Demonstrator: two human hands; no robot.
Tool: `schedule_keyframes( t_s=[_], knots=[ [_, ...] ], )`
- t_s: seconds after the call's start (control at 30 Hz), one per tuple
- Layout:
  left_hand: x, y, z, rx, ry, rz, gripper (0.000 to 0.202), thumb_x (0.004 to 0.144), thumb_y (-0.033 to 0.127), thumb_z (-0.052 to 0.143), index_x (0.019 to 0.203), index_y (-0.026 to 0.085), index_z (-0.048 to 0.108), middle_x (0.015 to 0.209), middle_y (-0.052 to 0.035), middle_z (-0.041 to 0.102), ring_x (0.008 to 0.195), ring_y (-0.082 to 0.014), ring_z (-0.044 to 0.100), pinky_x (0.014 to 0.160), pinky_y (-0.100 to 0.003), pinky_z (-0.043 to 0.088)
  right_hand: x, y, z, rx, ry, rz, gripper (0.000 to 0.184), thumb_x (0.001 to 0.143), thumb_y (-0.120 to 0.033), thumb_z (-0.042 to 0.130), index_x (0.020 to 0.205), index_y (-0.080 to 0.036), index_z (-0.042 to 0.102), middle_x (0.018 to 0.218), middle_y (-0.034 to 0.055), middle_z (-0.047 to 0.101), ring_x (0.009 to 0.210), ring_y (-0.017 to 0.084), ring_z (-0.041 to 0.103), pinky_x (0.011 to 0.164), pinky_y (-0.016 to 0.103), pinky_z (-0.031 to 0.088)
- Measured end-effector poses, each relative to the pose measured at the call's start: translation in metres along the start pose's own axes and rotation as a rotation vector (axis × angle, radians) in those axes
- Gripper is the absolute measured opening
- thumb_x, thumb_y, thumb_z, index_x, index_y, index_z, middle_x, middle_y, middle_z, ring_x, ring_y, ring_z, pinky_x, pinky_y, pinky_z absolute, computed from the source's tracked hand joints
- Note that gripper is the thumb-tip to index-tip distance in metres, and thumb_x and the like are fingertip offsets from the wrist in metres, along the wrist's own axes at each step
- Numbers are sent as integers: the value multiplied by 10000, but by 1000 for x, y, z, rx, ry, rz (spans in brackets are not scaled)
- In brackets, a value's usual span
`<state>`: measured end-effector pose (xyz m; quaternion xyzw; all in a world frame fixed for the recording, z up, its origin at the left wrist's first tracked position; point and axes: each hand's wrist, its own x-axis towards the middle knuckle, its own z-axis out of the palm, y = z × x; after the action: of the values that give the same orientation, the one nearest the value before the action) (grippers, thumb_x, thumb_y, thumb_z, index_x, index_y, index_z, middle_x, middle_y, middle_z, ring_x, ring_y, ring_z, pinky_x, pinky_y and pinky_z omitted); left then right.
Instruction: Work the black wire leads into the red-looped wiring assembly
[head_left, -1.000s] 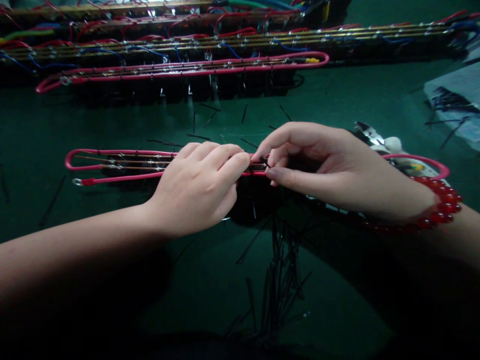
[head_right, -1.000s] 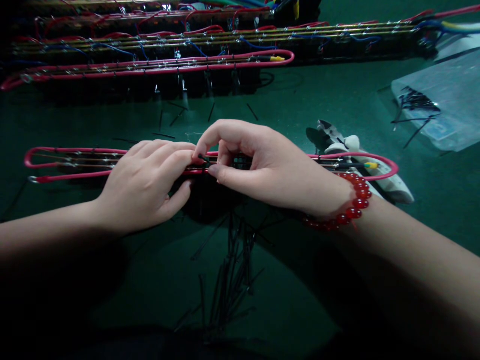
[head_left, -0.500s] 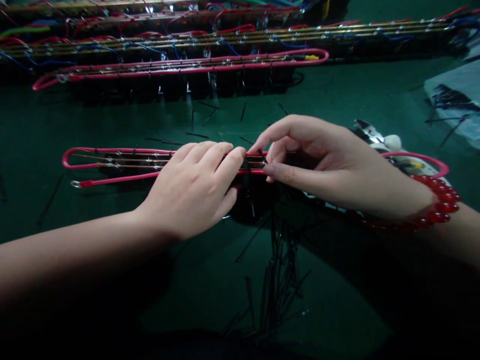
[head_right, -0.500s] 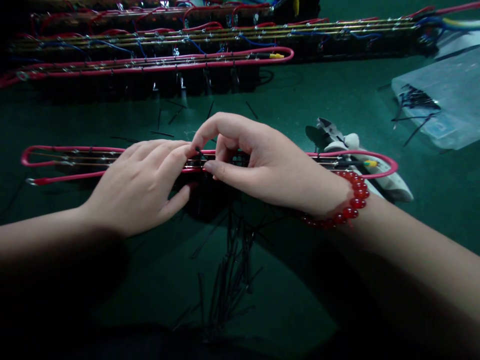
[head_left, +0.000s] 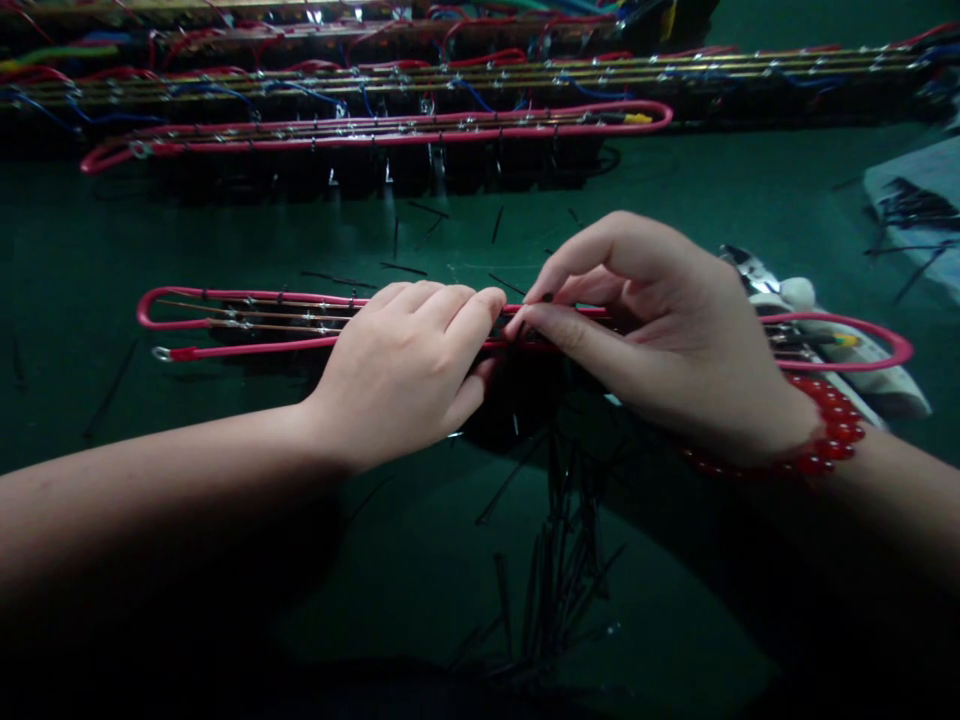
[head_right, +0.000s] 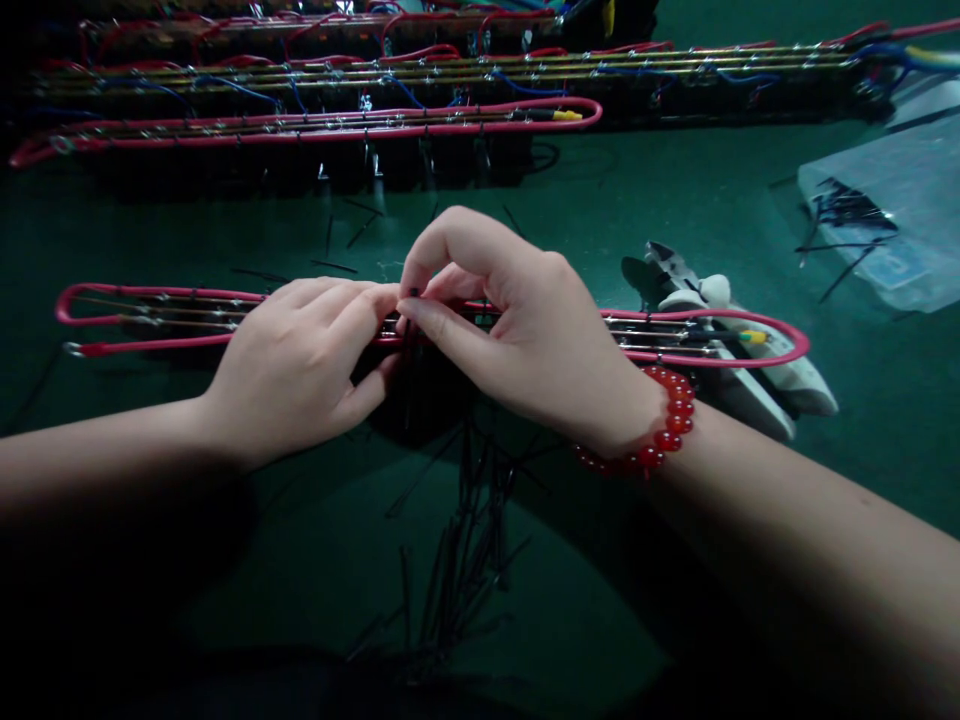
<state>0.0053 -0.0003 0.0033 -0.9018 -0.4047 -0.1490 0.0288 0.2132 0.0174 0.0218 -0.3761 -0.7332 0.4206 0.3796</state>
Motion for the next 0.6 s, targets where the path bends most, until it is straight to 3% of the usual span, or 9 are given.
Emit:
schedule_keyframes(
  t_s=[0.1,0.37,0.6],
  knots=[
    [0,-2,0,-15,-7,5,338,960,268,467,1221,98,601,1174,-148,705,1034,-298,683,873,-444,546,-2,1,1,-73,1,-5,112,888,-314,733,908,-240,651,934,6,669,868,173,688,842,344,591],
    [-1,-4,-3,44,-59,19,372,952,269,483,1267,94,573,1207,-168,683,1058,-311,664,867,-437,535,3,6,-4,99,94,6,196,850,-334,784,854,-244,609,871,0,683,815,158,694,778,306,596],
    [-1,-4,-2,57,-49,30,340,982,255,440,1252,98,573,1180,-171,685,1029,-311,663,843,-437,524,2,6,-6,81,-1,47,157,843,-281,785,866,-229,639,892,7,695,852,163,696,811,312,593]
  ],
)
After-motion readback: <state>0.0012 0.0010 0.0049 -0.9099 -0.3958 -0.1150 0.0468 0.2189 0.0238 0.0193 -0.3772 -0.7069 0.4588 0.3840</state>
